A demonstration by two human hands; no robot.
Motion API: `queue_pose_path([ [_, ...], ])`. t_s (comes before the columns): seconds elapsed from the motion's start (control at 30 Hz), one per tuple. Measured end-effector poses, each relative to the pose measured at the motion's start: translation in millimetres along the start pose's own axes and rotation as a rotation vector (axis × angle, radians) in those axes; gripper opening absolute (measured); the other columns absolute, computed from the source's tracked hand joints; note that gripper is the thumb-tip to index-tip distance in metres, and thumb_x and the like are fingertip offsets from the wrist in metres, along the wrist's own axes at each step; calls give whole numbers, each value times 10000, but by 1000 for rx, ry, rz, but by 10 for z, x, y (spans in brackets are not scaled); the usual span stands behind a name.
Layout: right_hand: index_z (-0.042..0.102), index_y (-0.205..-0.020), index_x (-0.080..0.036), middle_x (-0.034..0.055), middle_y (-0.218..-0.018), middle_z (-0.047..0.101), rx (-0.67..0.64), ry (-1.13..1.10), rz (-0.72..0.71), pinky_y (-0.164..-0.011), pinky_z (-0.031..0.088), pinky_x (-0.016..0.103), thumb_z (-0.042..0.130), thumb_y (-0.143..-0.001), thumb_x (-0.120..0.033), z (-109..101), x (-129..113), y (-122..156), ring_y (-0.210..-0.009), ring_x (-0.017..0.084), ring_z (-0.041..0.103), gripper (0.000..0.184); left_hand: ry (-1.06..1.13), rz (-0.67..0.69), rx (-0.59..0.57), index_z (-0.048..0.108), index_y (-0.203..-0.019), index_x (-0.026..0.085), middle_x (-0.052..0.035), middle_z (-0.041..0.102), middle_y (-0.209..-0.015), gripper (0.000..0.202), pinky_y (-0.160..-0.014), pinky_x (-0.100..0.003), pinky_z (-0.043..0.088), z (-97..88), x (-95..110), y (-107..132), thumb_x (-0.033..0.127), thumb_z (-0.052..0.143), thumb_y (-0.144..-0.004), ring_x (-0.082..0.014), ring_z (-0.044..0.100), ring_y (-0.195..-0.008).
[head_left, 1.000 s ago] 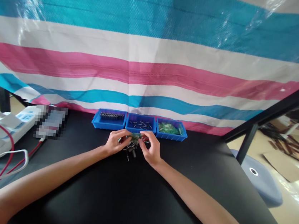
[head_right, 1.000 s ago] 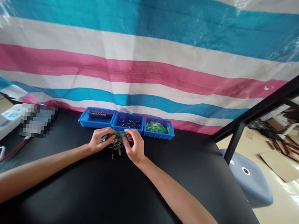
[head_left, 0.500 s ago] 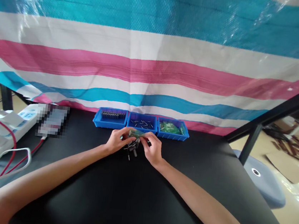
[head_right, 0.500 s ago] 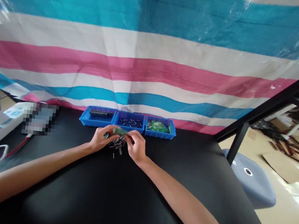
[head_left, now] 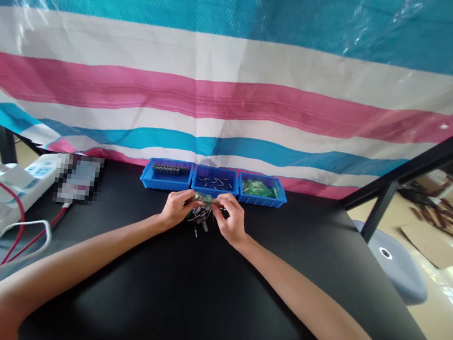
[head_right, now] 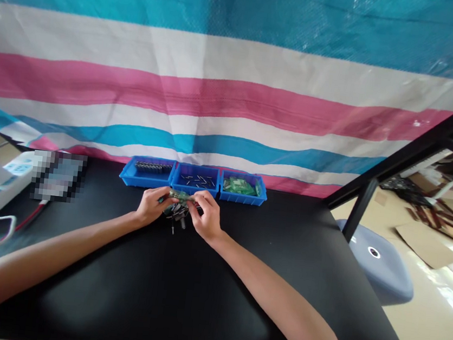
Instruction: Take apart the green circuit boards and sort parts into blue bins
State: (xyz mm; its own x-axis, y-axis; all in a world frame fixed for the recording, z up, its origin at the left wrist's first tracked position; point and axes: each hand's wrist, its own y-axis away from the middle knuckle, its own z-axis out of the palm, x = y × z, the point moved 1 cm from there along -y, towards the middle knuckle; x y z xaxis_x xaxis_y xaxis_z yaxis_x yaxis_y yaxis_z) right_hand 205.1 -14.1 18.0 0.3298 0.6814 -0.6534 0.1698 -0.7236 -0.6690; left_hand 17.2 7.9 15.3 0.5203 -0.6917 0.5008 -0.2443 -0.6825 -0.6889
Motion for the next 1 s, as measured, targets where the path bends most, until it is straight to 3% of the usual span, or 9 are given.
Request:
queue_pose_path([
  [0.27,611,-955,-204,57,-901,603,-52,-3,39,-740,522,298,548,-901,-231,0,-10,-17,-795,167,596,87,144,32,-98,651,-886,149,-70,657,-846,149,-701,-242,491,-18,83,-30,262,556,-903,-140,602,-754],
  [0.43,605,-891,-194,40,-833,595,-66,25,70,-692,503,280,536,-910,-223,29,37,-9,-725,151,580,77,141,-24,-26,656,-919,156,-48,670,-808,164,-613,-212,484,-19,36,19,303,646,-848,-116,592,-657],
  [0.57,599,-894,-194,31,-816,619,-14,19,90,-687,499,273,525,-918,-222,24,43,7,-725,150,593,83,169,-106,-76,640,-1029,156,-26,665,-787,300,-555,-198,465,-4,-11,39,355,686,-810,-84,543,-543],
  [0.77,588,-955,-200,38,-857,634,22,21,93,-688,520,271,528,-913,-242,-1,12,14,-741,154,613,85,128,-64,-101,633,-829,141,-11,582,-677,189,-549,-197,414,-2,25,-19,296,555,-904,-96,509,-582],
  [0.9,547,-1146,-211,67,-986,622,8,13,85,-741,536,296,564,-888,-245,-11,-13,1,-835,172,620,260,173,-21,-158,617,-845,141,-48,589,-783,168,-594,-224,436,-42,86,-41,258,520,-916,-110,523,-632],
  [1.0,604,-1026,-208,66,-967,611,-31,19,47,-739,534,296,560,-889,-234,1,-7,-9,-816,168,615,146,190,-6,-145,605,-898,146,-75,607,-860,146,-668,-248,472,-69,106,-30,238,494,-924,-136,569,-725],
])
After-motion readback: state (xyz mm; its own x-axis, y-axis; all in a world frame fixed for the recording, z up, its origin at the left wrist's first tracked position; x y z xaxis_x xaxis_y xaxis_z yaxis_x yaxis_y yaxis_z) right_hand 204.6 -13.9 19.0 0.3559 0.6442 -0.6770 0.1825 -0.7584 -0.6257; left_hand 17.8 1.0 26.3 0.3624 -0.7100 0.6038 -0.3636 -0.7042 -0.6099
